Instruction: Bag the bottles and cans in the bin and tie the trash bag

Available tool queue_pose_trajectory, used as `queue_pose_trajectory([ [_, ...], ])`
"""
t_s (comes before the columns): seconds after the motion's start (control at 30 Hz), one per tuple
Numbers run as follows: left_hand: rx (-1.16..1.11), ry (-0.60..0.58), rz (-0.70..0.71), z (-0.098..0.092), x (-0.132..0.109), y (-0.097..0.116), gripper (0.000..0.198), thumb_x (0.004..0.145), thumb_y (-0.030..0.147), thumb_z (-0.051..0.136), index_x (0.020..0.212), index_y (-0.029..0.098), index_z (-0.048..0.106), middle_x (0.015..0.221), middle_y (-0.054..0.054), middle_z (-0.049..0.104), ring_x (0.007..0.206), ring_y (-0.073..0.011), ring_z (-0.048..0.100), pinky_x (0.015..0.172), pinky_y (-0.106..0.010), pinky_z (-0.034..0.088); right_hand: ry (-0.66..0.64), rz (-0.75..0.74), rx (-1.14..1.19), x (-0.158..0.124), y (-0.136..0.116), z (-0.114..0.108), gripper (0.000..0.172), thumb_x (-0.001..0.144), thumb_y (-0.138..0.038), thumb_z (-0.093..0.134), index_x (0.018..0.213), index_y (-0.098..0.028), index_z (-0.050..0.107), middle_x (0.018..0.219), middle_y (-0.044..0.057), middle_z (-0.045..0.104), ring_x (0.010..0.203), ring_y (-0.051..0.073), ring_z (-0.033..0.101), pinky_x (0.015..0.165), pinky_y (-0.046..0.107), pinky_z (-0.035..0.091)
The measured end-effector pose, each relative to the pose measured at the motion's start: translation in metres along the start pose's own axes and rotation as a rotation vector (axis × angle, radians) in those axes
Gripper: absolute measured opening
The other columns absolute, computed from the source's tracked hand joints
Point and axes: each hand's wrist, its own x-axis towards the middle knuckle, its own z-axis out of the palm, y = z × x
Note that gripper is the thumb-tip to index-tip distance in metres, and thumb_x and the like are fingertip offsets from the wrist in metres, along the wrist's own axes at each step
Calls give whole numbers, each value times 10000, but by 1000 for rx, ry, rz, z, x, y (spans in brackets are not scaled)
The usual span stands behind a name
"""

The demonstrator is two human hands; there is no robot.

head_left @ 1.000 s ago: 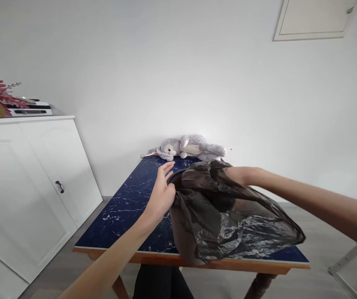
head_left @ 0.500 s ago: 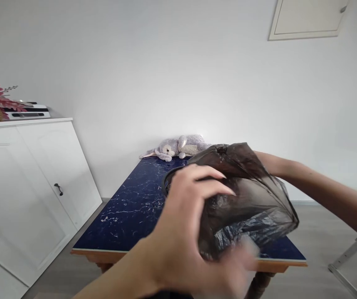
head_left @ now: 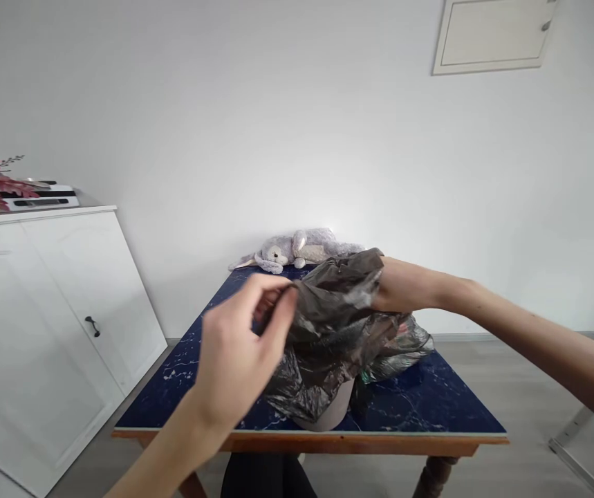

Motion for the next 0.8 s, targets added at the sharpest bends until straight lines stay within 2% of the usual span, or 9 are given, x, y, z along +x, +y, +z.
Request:
queue_pose_trajectory([
  [0.07,-75,45,-217,-10,8,-11,148,1055,323,630,988,207,693,698,21,694,574,-128,638,489,-217,435,-55,62,45,-12,-3,-4,457,1054,-567,573,1173,-165,756,625,-14,592,547,142,508,534,278,374],
  [0.1,-108,65,-314,-13,11,-19,202,1048,386,632,963,209,681,646,29,650,544,-131,608,466,-215,396,-88,91,76,-19,-4,-4,547,1046,-606,583,1347,-164,702,576,-50,532,504,134,466,512,280,337],
  [0.2,-186,98,-516,-13,17,-49,373,989,589,657,951,219,649,582,42,585,488,-140,545,448,-220,338,-173,119,152,-38,-3,3,825,1007,-635,648,1667,-202,407,533,-117,415,460,126,368,487,283,259],
  [0.37,-182,19,-654,5,10,-114,507,946,741,580,853,243,562,554,47,569,479,-152,510,476,-238,334,-170,187,276,-61,11,31,938,982,-429,683,1741,-178,194,575,-112,451,505,130,381,507,285,241],
  [0.47,-117,-97,-683,16,3,-145,517,934,747,567,813,245,550,581,25,608,537,-182,572,515,-256,372,-122,228,377,-66,19,46,985,989,-471,655,1759,-193,107,579,-114,413,520,132,350,514,285,211],
  [0.53,-106,-167,-698,21,2,-157,510,879,740,651,861,231,608,707,-23,710,643,-224,663,563,-278,441,-107,291,439,-66,23,50,997,1005,-585,627,1760,-185,112,571,-108,422,521,135,338,506,286,202],
  [0.63,-99,-207,-686,23,6,-161,564,880,687,684,1179,211,639,1163,-125,781,1003,-292,749,765,-328,561,-52,370,507,-65,27,48,887,1027,-706,543,1714,-190,320,657,-38,597,542,150,466,512,290,328],
  [0.7,-107,-195,-660,21,11,-156,592,963,645,600,1380,227,553,1449,-147,676,1266,-291,680,961,-351,556,43,384,544,-64,29,44,821,1015,-726,551,1653,-222,437,880,42,716,626,176,614,574,315,470],
  [0.8,-97,-261,-631,18,24,-145,588,1015,672,529,1442,270,568,1533,-105,637,1356,-304,631,1054,-364,518,238,419,520,-61,32,41,846,959,-741,623,1641,-280,431,1334,144,671,749,200,729,657,360,590],
])
